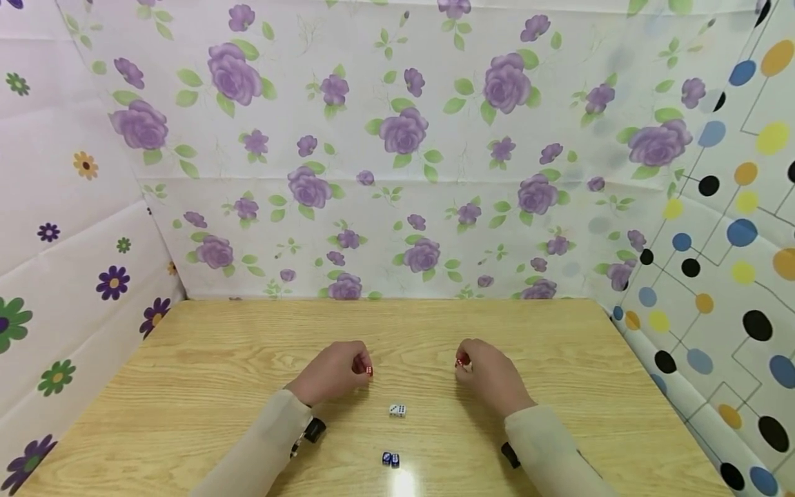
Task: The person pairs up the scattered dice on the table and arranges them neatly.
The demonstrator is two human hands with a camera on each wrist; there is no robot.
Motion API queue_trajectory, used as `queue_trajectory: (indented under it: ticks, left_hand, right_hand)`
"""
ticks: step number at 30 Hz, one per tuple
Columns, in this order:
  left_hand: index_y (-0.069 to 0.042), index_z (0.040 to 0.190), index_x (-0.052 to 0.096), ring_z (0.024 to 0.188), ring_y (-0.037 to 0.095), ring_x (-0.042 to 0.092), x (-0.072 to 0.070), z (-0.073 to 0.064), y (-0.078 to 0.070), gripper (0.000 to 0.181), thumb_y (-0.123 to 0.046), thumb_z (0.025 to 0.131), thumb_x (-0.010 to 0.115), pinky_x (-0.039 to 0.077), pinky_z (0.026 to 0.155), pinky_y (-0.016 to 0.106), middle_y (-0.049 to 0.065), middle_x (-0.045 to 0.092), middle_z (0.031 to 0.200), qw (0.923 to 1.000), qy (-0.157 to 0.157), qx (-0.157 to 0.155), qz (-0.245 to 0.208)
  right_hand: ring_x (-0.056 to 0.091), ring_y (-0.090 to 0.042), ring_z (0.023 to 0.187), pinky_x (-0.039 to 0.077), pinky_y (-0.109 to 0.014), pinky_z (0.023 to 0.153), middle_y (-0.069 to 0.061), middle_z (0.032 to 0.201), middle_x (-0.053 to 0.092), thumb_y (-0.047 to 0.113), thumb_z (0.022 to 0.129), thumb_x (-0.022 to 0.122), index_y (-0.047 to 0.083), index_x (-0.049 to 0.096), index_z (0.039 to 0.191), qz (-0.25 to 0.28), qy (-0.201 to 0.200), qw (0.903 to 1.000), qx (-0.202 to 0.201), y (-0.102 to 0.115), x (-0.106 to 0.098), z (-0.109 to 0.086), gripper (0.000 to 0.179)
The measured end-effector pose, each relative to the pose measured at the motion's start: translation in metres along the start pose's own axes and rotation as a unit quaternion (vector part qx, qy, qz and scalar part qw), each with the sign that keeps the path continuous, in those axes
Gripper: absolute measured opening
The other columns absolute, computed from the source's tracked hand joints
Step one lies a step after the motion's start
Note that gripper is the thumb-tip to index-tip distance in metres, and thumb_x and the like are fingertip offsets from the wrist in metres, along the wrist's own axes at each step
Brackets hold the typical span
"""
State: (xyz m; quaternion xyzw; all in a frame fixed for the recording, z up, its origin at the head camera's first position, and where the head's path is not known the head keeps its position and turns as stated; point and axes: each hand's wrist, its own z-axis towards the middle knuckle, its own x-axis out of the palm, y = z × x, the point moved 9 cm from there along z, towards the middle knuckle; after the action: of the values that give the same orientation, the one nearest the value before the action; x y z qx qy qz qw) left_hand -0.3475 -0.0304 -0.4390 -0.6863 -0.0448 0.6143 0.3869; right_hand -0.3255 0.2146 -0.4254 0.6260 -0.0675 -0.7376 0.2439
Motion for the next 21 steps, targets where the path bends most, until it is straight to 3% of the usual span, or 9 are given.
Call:
queue_trajectory:
  ticks: [6, 21]
  left_hand:
    - [-0.019, 0.085, 0.056, 0.06, 0.009, 0.05, -0.006, -0.005, -0.004, 0.013, -0.015, 0.079, 0.067, 0.043, 0.056, 0.026, -0.008, 0.056, 0.075, 0.9999, -0.015, 0.0, 0.003]
    - [-0.019, 0.086, 0.054, 0.057, 0.009, 0.046, -0.006, -0.008, -0.014, 0.012, -0.02, 0.081, 0.065, 0.04, 0.053, 0.026, -0.006, 0.055, 0.073, 0.9998, -0.02, 0.002, 0.009]
  right_hand:
    - [0.052, -0.011, 0.075, 0.045, -0.029, 0.067, 0.009, 0.084, 0.056, 0.016, 0.084, 0.065, 0.019, 0.061, 0.09, 0.002, -0.023, 0.9996, -0.018, 0.012, -0.006, -0.003, 0.008]
    - [0.053, -0.011, 0.076, 0.046, -0.028, 0.065, 0.01, 0.084, 0.056, 0.017, 0.084, 0.066, 0.019, 0.061, 0.091, -0.005, -0.022, 0.999, -0.039, 0.034, -0.006, -0.006, 0.009]
